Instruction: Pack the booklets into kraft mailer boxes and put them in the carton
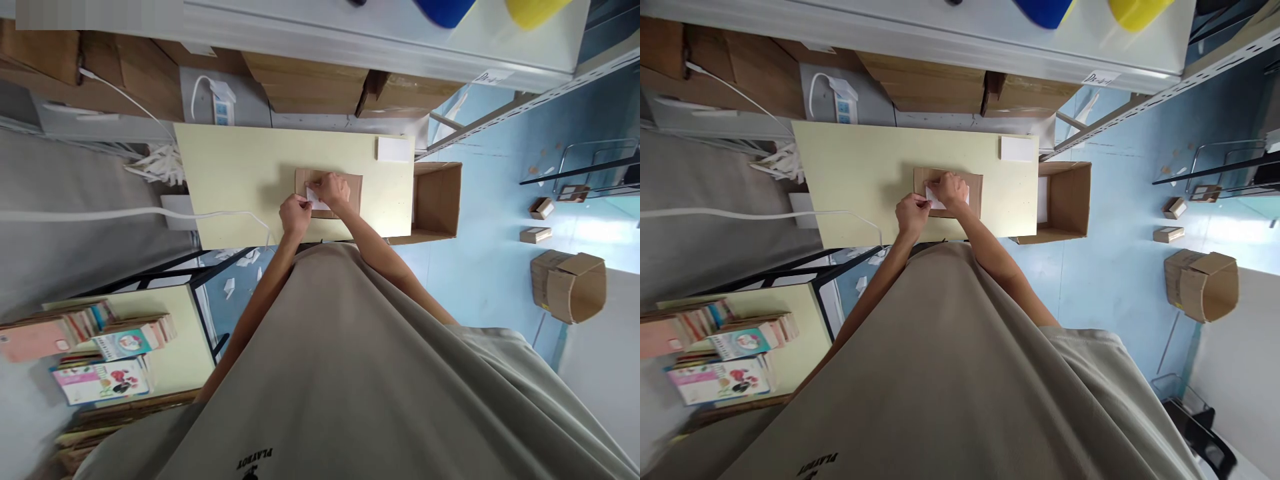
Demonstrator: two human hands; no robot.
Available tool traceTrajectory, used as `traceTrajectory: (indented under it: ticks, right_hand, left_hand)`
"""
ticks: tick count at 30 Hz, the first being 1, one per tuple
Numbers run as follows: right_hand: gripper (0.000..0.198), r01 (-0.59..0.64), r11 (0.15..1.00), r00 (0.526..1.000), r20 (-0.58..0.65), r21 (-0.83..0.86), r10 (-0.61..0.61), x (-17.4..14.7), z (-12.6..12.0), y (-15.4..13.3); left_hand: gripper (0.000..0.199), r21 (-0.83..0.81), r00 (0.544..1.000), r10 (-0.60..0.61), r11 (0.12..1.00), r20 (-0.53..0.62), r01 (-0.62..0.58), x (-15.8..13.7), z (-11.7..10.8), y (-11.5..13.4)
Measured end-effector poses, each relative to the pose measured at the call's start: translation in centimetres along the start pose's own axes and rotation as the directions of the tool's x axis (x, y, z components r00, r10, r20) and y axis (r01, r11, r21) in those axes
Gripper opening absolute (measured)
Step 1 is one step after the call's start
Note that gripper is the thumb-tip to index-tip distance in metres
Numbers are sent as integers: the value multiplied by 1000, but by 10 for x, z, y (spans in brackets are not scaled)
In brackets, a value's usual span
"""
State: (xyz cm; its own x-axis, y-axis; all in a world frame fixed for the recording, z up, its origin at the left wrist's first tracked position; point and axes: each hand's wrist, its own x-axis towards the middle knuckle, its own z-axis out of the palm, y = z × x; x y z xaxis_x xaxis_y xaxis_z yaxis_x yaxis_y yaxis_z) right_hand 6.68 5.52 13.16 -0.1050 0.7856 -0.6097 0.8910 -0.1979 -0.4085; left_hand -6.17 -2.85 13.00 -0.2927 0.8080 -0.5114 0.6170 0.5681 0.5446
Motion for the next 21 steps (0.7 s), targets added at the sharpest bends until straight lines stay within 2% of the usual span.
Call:
traceTrajectory:
  ticks: [3, 5, 8, 13, 16, 18, 21]
  right_hand:
    - [49, -96, 995, 995, -12, 10, 96, -5, -5, -6]
    - [45, -102, 995, 995, 13, 10, 102, -9, -9, -8]
    - [28, -69, 997, 997, 36, -27, 70, -13, -8, -7]
    - [45, 23, 996, 999, 28, -85, -20, -19, 12, -2]
    - [50, 24, 998, 1000, -5, -57, -24, -24, 21, 4]
    - [45, -20, 1000, 999, -30, 5, 20, -31, 21, 14]
    - [29, -162, 978, 976, -121, 135, 179, -49, 15, 40]
  left_hand:
    - [7, -8, 1000, 6, 1000, 24, -6, 2, -4, -2]
    - [15, -19, 999, 3, 1000, 33, -3, 5, -7, -6]
    - [28, -55, 998, -9, 998, 56, 12, 12, -12, -14]
    - [38, -72, 989, -7, 997, 148, 18, 29, -14, -29]
    - [40, -112, 980, 12, 994, 199, 11, 37, -13, -33]
    - [40, -144, 978, -6, 989, 210, 37, 40, -12, -34]
    - [40, -188, 975, -30, 979, 221, 73, 42, -10, -35]
